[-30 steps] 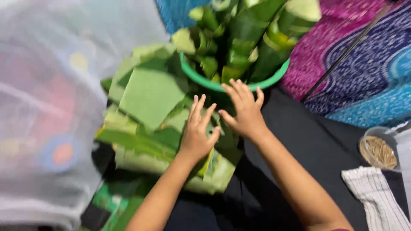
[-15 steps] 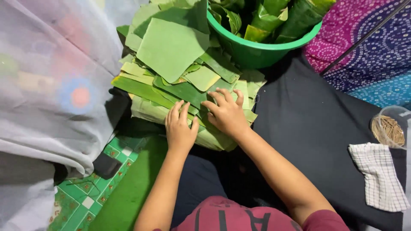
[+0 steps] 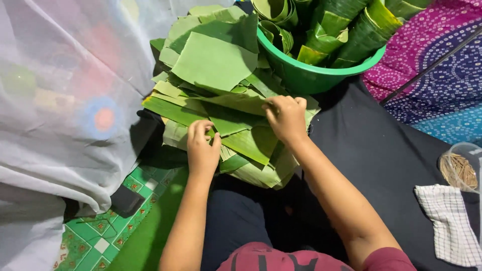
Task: Wiping banana leaves with a cloth and folding them into cones to be placed in a bucket.
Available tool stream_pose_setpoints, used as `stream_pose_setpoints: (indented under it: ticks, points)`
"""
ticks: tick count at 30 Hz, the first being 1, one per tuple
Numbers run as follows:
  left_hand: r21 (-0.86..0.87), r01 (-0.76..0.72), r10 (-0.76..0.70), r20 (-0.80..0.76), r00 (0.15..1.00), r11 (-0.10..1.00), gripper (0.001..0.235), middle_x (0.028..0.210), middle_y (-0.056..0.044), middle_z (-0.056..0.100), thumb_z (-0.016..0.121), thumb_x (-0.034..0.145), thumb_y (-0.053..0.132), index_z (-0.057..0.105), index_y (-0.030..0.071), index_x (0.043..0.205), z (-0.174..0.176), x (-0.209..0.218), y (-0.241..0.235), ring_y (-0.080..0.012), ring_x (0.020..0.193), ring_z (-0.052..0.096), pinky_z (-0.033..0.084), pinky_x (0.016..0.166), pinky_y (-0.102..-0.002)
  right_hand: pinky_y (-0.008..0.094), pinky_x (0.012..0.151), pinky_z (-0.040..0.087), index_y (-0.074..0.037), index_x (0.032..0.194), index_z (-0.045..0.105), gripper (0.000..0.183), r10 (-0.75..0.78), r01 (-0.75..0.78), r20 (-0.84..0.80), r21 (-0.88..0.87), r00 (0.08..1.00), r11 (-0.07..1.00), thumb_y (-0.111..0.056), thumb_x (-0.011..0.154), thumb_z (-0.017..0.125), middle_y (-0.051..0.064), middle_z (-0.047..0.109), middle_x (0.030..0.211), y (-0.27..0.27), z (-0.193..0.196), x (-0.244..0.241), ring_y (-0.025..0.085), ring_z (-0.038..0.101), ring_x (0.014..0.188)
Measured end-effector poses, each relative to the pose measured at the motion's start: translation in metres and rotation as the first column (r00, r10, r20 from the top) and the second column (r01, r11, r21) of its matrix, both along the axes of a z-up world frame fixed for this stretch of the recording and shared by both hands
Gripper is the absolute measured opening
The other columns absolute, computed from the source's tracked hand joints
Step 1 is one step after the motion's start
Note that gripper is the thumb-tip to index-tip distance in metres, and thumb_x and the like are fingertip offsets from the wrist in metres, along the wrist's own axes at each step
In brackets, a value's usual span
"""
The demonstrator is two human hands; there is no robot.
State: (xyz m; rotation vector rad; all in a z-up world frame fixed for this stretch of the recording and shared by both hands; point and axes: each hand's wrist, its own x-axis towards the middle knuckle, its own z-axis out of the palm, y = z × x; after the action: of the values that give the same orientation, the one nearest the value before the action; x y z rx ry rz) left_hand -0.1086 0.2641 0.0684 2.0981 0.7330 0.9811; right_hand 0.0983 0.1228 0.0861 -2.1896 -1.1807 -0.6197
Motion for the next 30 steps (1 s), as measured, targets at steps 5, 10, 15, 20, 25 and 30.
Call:
stream_pose_setpoints:
  ticks: [5, 10, 15, 20, 25, 30]
  points:
    - [0.033, 0.006, -0.003, -0.089, 0.996, 0.999, 0.021, 0.118, -0.011, 0.062, 0.069, 0.089, 0.003, 0.071, 0.007, 0.11, 0.025, 0.014, 0.012, -0.0255, 0.101, 0.07, 0.062, 0.081, -0.034, 0.035, 0.083, 0.048, -0.023, 0.101, 0.075, 0.016, 0.047, 0.0, -0.323, 0.142, 0.945, 0.99, -0.015, 0.088, 0.074, -0.003, 0.075, 0.089, 0.005, 0.019, -0.005, 0.022, 0.072, 0.085]
    - [0.015, 0.036, -0.03, -0.259, 0.965, 0.999, 0.023, 0.115, -0.012, 0.068, 0.068, 0.096, 0.024, 0.074, 0.014, 0.115, 0.017, 0.045, 0.048, -0.0192, 0.088, 0.073, 0.059, 0.073, -0.031, 0.043, 0.08, 0.053, -0.017, 0.102, 0.077, 0.015, 0.047, 0.051, -0.409, 0.226, 0.911, 0.973, -0.011, 0.088, 0.074, 0.009, 0.075, 0.089, 0.013, 0.035, 0.002, 0.035, 0.073, 0.087]
    - [-0.118, -0.164, 0.098, -0.431, 0.897, 0.979, 0.044, 0.117, -0.026, 0.064, 0.078, 0.09, 0.026, 0.063, 0.0, 0.123, 0.023, 0.058, 0.075, -0.0382, 0.106, 0.07, 0.06, 0.082, -0.048, 0.041, 0.08, 0.057, -0.013, 0.105, 0.077, 0.015, 0.048, 0.095, -0.481, 0.268, 0.875, 0.959, -0.006, 0.095, 0.068, 0.01, 0.075, 0.091, 0.019, 0.052, 0.006, 0.031, 0.073, 0.086]
    - [-0.433, -0.113, 0.01, -0.234, 0.972, 0.894, 0.067, 0.12, -0.028, 0.063, 0.084, 0.079, 0.001, 0.051, 0.002, 0.138, 0.009, 0.065, 0.082, -0.023, 0.069, 0.073, 0.063, 0.057, -0.027, 0.043, 0.079, 0.058, -0.011, 0.107, 0.076, 0.014, 0.059, 0.099, -0.512, 0.276, 0.857, 0.956, -0.006, 0.097, 0.067, 0.012, 0.074, 0.092, 0.019, 0.047, 0.007, 0.033, 0.073, 0.088]
    - [-0.659, 0.163, -0.097, 0.136, 0.986, 0.734, 0.064, 0.095, -0.018, 0.059, 0.068, 0.081, -0.009, 0.048, -0.003, 0.141, 0.006, 0.068, 0.086, -0.0154, 0.06, 0.063, 0.058, 0.047, -0.019, 0.044, 0.077, 0.059, -0.01, 0.107, 0.075, 0.013, 0.064, 0.108, -0.523, 0.291, 0.85, 0.951, -0.006, 0.099, 0.067, 0.013, 0.074, 0.093, 0.018, 0.046, 0.009, 0.034, 0.074, 0.088]
    - [-0.459, -0.074, -0.056, -0.264, 0.963, 0.885, 0.066, 0.087, -0.011, 0.071, 0.066, 0.077, 0.007, 0.058, 0.008, 0.142, 0.003, 0.071, 0.09, -0.0143, 0.053, 0.07, 0.062, 0.049, -0.027, 0.043, 0.075, 0.059, -0.01, 0.106, 0.076, 0.013, 0.093, 0.123, -0.559, 0.338, 0.824, 0.933, -0.006, 0.097, 0.068, 0.014, 0.075, 0.091, 0.021, 0.05, 0.011, 0.031, 0.074, 0.087]
